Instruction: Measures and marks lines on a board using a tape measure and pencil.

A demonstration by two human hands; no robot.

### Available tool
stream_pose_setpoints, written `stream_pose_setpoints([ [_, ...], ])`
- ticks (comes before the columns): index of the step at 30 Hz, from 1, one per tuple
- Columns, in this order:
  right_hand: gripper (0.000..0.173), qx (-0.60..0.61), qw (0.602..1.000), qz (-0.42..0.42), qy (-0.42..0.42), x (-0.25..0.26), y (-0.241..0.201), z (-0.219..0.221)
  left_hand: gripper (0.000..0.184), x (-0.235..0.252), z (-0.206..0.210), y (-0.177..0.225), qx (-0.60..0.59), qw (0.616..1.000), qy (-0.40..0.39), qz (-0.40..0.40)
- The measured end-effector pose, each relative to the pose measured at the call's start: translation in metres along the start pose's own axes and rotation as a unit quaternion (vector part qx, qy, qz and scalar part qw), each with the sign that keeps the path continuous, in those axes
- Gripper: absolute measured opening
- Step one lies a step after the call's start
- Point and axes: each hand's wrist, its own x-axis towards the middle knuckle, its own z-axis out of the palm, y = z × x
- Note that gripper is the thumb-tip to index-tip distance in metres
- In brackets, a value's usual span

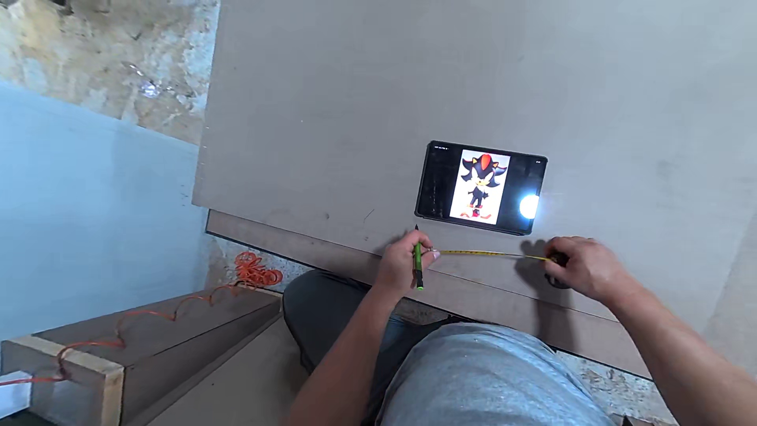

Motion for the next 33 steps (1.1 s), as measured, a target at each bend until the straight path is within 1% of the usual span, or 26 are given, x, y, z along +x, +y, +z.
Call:
stream_pose_setpoints([
  [5,0.016,0.005,0.996,-0.023,0.089,0.012,0.023,0.008,0.022,0.035,0.028,0.008,0.087,0.993,0.065,0.046],
  [8,0.020,0.009,0.992,-0.028,0.125,0.016,0.028,0.009,0.021,0.046,0.042,0.016,0.110,0.989,0.085,0.042],
  [12,0.021,0.010,0.990,-0.050,0.128,0.024,0.027,0.011,0.017,0.054,0.057,0.024,0.136,0.985,0.094,0.042],
  [14,0.020,0.009,0.990,-0.055,0.127,0.030,0.027,0.014,0.016,0.057,0.065,0.024,0.142,0.982,0.113,0.048],
  [18,0.023,-0.008,0.991,-0.066,0.115,0.037,0.030,0.018,0.015,0.059,0.072,0.015,0.136,0.980,0.139,0.053],
  [21,0.024,0.002,0.990,-0.072,0.118,0.039,0.030,0.020,0.015,0.058,0.072,0.007,0.128,0.980,0.142,0.054],
  [23,0.024,0.007,0.989,-0.070,0.127,0.039,0.029,0.021,0.018,0.057,0.071,0.007,0.127,0.981,0.141,0.038],
  [25,0.024,0.010,0.989,-0.064,0.135,0.039,0.027,0.022,0.025,0.055,0.066,0.006,0.116,0.985,0.129,0.002],
  [27,0.024,0.013,0.988,-0.060,0.142,0.038,0.027,0.023,0.027,0.048,0.059,-0.005,0.121,0.984,0.131,-0.011],
  [28,0.024,0.013,0.988,-0.059,0.145,0.037,0.027,0.023,0.027,0.041,0.055,-0.012,0.136,0.981,0.141,0.000],
  [31,0.024,0.013,0.987,-0.057,0.146,0.036,0.026,0.024,0.028,0.018,0.047,-0.043,0.206,0.959,0.181,0.070],
  [33,0.025,0.016,0.988,-0.059,0.144,0.036,0.027,0.023,0.031,0.002,0.043,-0.059,0.245,0.951,0.161,0.102],
])
